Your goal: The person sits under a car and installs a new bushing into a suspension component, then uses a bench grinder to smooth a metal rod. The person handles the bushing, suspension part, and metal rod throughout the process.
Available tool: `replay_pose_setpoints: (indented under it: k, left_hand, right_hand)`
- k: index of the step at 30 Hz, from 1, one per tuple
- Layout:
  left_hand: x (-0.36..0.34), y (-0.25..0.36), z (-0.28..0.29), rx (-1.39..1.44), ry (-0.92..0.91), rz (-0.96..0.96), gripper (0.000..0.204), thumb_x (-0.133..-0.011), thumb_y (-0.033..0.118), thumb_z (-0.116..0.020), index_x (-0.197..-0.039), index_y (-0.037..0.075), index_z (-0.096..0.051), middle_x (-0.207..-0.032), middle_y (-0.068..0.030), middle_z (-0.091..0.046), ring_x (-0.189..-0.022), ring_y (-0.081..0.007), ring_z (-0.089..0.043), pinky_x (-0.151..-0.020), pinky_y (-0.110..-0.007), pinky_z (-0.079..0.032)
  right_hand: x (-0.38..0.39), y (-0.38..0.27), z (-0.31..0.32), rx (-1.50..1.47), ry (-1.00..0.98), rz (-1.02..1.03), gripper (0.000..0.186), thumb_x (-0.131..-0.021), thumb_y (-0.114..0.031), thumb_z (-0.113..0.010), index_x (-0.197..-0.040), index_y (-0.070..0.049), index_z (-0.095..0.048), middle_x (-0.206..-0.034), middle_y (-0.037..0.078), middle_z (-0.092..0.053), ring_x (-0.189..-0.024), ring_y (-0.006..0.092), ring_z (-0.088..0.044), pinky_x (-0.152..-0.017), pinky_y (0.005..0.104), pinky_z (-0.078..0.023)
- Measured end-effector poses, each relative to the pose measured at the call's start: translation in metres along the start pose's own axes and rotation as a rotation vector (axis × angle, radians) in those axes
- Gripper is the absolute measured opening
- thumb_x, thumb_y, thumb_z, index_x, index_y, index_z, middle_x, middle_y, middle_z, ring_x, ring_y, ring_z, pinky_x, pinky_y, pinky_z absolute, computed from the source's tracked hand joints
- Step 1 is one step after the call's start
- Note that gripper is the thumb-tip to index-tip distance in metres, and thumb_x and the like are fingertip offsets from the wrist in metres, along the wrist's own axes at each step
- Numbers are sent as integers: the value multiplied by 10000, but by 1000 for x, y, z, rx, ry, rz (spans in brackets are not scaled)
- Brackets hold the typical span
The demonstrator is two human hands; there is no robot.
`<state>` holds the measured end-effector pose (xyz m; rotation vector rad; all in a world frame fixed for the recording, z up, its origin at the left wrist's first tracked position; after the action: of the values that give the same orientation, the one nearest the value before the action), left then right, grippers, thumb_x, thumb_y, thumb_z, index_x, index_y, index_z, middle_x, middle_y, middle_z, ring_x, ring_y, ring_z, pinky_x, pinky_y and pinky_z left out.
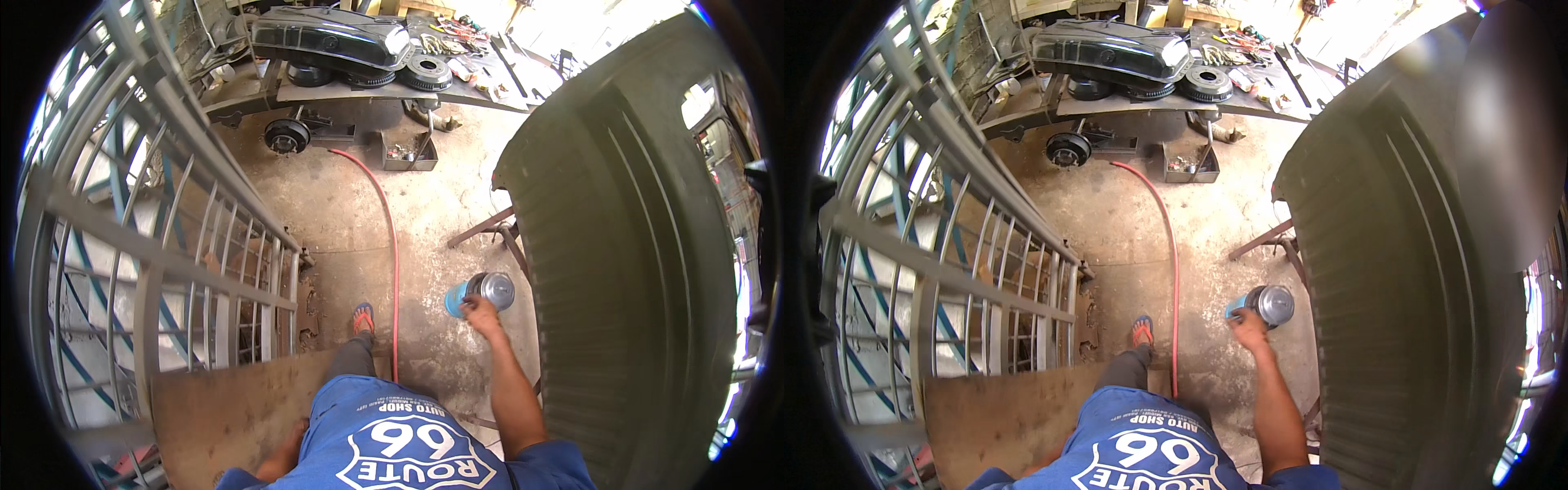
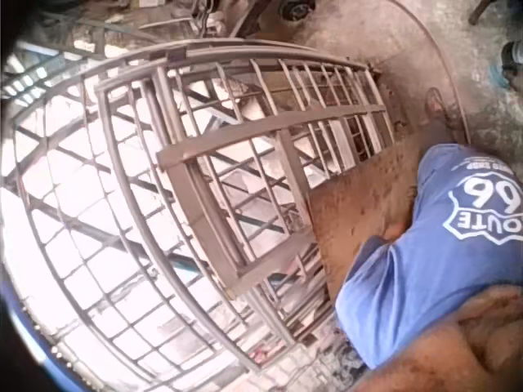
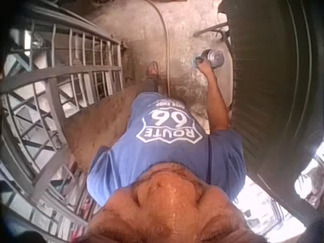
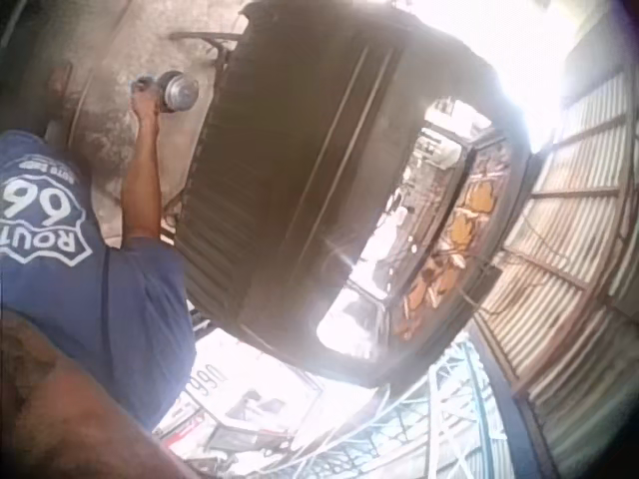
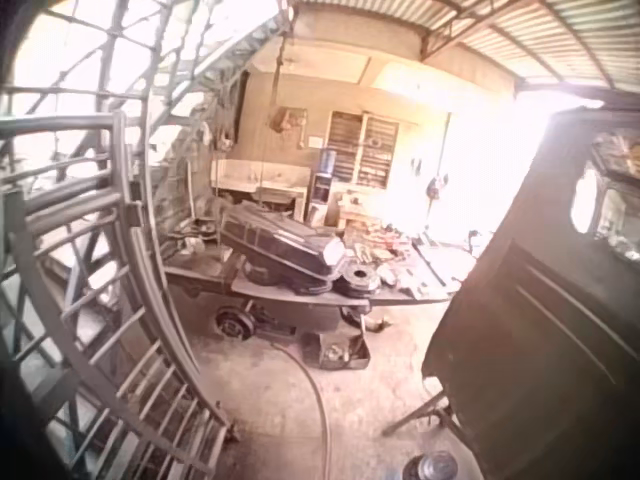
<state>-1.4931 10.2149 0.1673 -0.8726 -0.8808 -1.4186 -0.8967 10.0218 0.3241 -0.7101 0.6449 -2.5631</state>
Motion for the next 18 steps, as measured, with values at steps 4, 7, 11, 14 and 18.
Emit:
replay_pose_setpoints:
  k: [4, 7, 11, 14, 18]
  left_hand:
    - [-33, 164, 135, -5, 159, -141, 330, -798, 314, -842, -875, 10, -739, -756, -159, -721, -652, -256, -717, -607, -408, -572]
    - [-61, 280, 231, 271, 127, -197, 425, -800, 327, -839, -924, -54, -697, -729, -161, -709, -641, -244, -708, -601, -390, -570]
    - [-99, 405, 320, 385, 172, -251, 522, -797, 352, -842, -978, -101, -655, -716, -148, -705, -623, -235, -697, -607, -383, -568]
    - [-130, 482, 354, 236, 235, -198, 533, -790, 367, -845, -968, -99, -659, -719, -149, -710, -632, -249, -699, -628, -390, -572]
    - [-162, 560, 362, -9, 117, -79, 518, -745, 452, -856, -838, -38, -716, -725, -146, -730, -627, -256, -706, -617, -401, -563]
  right_hand:
    - [-69, -75, -3, -10, -215, 37, 461, -881, -361, -710, -1243, -77, -688, -1061, 152, -747, -1033, 291, -706, -930, 376, -537]
    - [-136, -80, 14, -129, -215, 4, 479, -893, -357, -708, -1273, -68, -663, -1063, 147, -738, -943, 261, -722, -883, 368, -555]
    - [-283, -44, 69, -324, 56, -146, 460, -870, -325, -746, -1224, -39, -683, -1080, 184, -735, -1017, 317, -702, -908, 402, -545]
    - [-421, -22, 135, -386, 312, -231, 482, -869, -294, -771, -1239, -6, -659, -1027, 190, -731, -923, 280, -712, -804, 383, -570]
    - [-658, 4, 220, -848, 527, -172, 514, -889, -256, -792, -1312, -34, -600, -1049, 116, -677, -773, 165, -651, -604, 333, -580]
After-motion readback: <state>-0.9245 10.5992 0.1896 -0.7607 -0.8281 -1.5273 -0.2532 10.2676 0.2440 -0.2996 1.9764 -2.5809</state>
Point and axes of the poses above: each hand's wrist, its own x-axis away from the middle knuckle, its own z-axis out of the back of the hand, y = z × x, the point moved 5 cm from there along -x, towards the middle knuckle
